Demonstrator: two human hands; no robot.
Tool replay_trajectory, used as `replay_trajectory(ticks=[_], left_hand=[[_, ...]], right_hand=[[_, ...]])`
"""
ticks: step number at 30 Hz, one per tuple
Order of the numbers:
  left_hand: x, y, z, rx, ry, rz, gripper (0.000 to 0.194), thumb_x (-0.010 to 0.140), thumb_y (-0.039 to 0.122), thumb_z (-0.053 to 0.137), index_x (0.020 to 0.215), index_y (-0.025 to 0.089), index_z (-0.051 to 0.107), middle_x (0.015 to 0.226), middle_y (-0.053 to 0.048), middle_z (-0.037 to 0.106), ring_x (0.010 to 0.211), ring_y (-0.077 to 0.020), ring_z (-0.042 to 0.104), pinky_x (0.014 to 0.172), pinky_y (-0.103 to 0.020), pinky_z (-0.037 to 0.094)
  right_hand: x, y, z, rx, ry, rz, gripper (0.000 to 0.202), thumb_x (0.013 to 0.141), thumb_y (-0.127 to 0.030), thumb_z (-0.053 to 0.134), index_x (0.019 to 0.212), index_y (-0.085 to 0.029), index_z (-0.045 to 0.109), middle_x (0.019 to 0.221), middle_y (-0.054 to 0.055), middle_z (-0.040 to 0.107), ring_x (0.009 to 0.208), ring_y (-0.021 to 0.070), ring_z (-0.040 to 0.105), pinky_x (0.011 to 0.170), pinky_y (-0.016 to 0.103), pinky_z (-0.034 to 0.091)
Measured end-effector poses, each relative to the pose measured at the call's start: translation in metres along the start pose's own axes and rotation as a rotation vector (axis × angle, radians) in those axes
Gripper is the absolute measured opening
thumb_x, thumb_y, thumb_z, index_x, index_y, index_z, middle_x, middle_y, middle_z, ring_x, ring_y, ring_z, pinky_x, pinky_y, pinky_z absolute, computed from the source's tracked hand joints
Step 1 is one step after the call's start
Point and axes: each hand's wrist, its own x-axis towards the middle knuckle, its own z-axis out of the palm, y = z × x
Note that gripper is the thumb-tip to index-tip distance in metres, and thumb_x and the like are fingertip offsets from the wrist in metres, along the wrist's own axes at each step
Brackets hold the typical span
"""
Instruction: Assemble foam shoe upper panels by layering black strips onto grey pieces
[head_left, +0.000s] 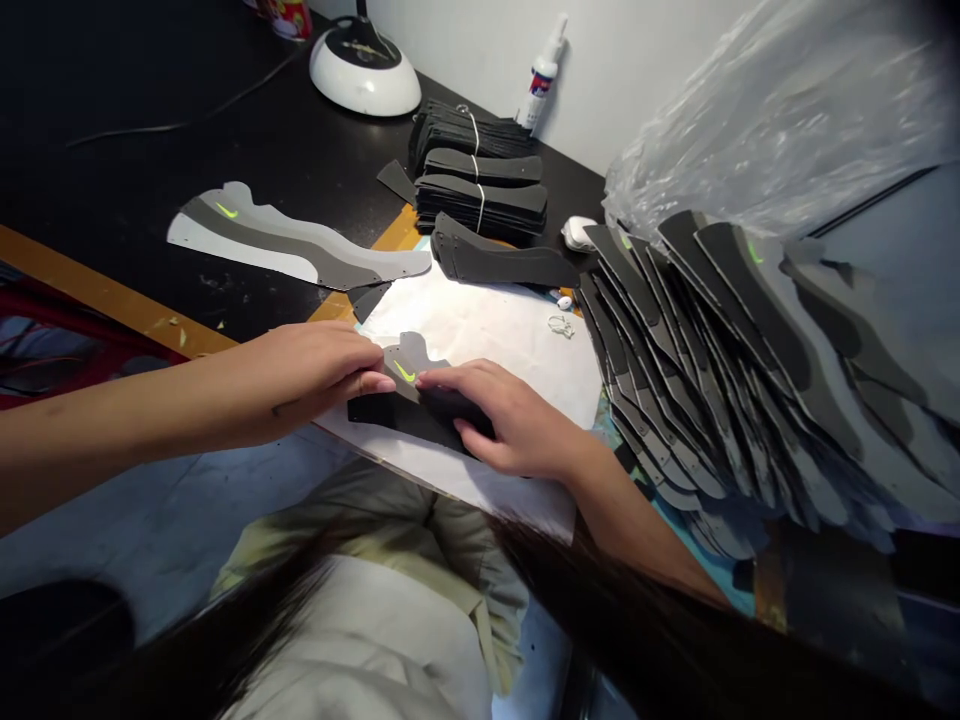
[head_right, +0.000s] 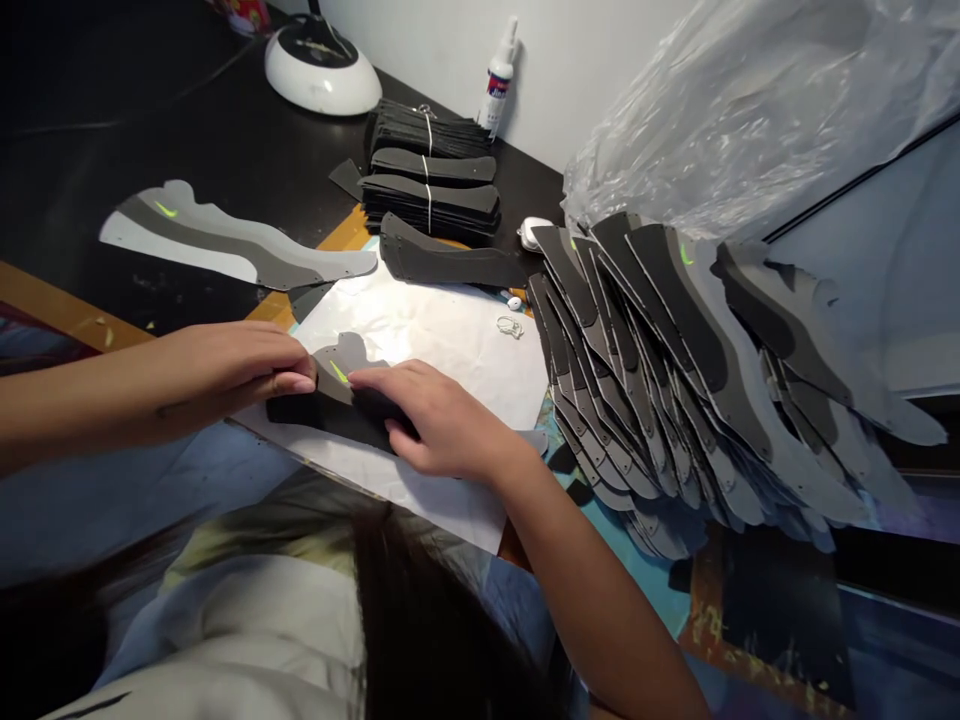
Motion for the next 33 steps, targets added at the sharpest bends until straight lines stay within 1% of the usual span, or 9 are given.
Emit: replay_trajectory(ticks=[5,8,11,15,20,23,25,30,33], left_hand=[[0.003,0.003,0.002,-0.06,-0.017,-0.058,0.047,0.103,0.06,0.052,0.08,0.022,0.065,0.073,-0.003,0.062,0.068,-0.0191,0.054,0.063,-0.03,0.037],[0.003,0.005,0.0,-0.116,-0.062,-0.076,0.039,0.103,0.056,0.055,0.09,0.023,0.071,0.082,-0.003,0.067,0.075,-0.0196,0.058,0.067,-0.029,0.04],[0.0,0.007,-0.001,-0.144,-0.069,-0.126,0.035,0.102,0.054,0.056,0.096,0.024,0.074,0.085,-0.003,0.069,0.079,-0.0202,0.059,0.068,-0.029,0.041],[-0.003,0.006,0.001,-0.189,-0.041,-0.18,0.035,0.098,0.056,0.06,0.096,0.025,0.076,0.086,-0.003,0.069,0.081,-0.0205,0.06,0.068,-0.028,0.042],[-0.005,0.004,0.006,-0.24,0.049,-0.182,0.031,0.094,0.055,0.069,0.094,0.025,0.078,0.083,-0.001,0.07,0.076,-0.0176,0.06,0.066,-0.026,0.04],[-0.007,0.003,0.007,-0.279,0.111,-0.147,0.025,0.093,0.049,0.075,0.092,0.025,0.078,0.082,0.0,0.07,0.074,-0.0153,0.057,0.064,-0.025,0.038],[-0.007,0.003,0.008,-0.308,0.138,-0.112,0.02,0.094,0.044,0.078,0.092,0.024,0.079,0.082,0.001,0.07,0.075,-0.0133,0.055,0.065,-0.024,0.038],[-0.007,0.001,0.008,-0.338,0.138,-0.064,0.016,0.096,0.039,0.078,0.094,0.023,0.079,0.085,0.003,0.07,0.075,-0.0103,0.054,0.066,-0.021,0.038],[-0.007,0.004,0.005,-0.32,0.098,-0.108,0.018,0.098,0.04,0.075,0.097,0.023,0.079,0.09,0.002,0.072,0.08,-0.0118,0.057,0.071,-0.022,0.04]], right_hand=[[0.002,0.002,0.002,-0.054,-0.007,-0.007,0.043,0.099,-0.014,0.057,0.141,-0.024,0.061,0.14,0.01,0.067,0.129,0.0264,0.059,0.112,0.049,0.049],[0.003,0.004,0.004,-0.067,0.0,-0.032,0.034,0.101,-0.017,0.058,0.134,-0.024,0.066,0.138,0.011,0.069,0.127,0.0263,0.06,0.111,0.049,0.05],[0.002,0.005,0.005,-0.078,0.003,-0.028,0.033,0.102,-0.019,0.059,0.133,-0.025,0.068,0.138,0.01,0.069,0.127,0.0266,0.061,0.11,0.05,0.05],[0.002,0.005,0.005,-0.091,0.003,-0.028,0.033,0.102,-0.02,0.058,0.133,-0.026,0.068,0.138,0.01,0.068,0.126,0.0266,0.061,0.11,0.051,0.05],[0.001,0.004,0.006,-0.127,-0.005,-0.036,0.037,0.102,-0.018,0.058,0.138,-0.026,0.066,0.139,0.01,0.067,0.126,0.0262,0.06,0.109,0.05,0.051],[0.001,0.003,0.006,-0.159,-0.019,-0.033,0.042,0.102,-0.016,0.057,0.142,-0.029,0.065,0.14,0.009,0.065,0.127,0.0254,0.059,0.11,0.049,0.052],[0.001,0.002,0.006,-0.183,-0.021,-0.037,0.04,0.102,-0.016,0.058,0.138,-0.03,0.069,0.14,0.009,0.065,0.127,0.0251,0.058,0.109,0.048,0.052],[0.001,0.003,0.007,-0.198,-0.017,-0.055,0.036,0.103,-0.016,0.058,0.133,-0.028,0.073,0.14,0.01,0.064,0.128,0.0251,0.058,0.11,0.048,0.053],[0.001,0.003,0.007,-0.193,-0.027,-0.046,0.037,0.103,-0.016,0.058,0.134,-0.028,0.072,0.142,0.01,0.063,0.13,0.0255,0.057,0.11,0.049,0.052]])
